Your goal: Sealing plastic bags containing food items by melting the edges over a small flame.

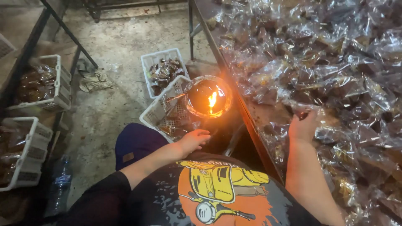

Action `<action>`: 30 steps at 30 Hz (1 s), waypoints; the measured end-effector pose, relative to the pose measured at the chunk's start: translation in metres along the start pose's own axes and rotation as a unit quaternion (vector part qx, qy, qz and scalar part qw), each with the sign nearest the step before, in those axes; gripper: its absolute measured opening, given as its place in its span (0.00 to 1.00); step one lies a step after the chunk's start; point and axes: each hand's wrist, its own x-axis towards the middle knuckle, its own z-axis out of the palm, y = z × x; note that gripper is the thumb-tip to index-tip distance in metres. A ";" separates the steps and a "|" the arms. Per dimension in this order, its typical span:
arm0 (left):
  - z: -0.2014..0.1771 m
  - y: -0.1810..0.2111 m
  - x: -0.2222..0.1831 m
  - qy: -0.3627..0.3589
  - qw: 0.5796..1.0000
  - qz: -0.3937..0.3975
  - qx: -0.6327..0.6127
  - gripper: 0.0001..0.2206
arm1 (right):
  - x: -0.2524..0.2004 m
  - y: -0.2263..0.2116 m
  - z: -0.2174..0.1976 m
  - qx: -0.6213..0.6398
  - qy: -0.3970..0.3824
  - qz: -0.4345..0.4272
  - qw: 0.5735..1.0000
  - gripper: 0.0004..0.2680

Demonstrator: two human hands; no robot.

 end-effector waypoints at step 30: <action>-0.006 -0.018 0.030 0.035 0.936 0.072 -0.343 0.11 | -0.191 -0.203 -0.065 0.444 -0.552 0.167 0.685 0.13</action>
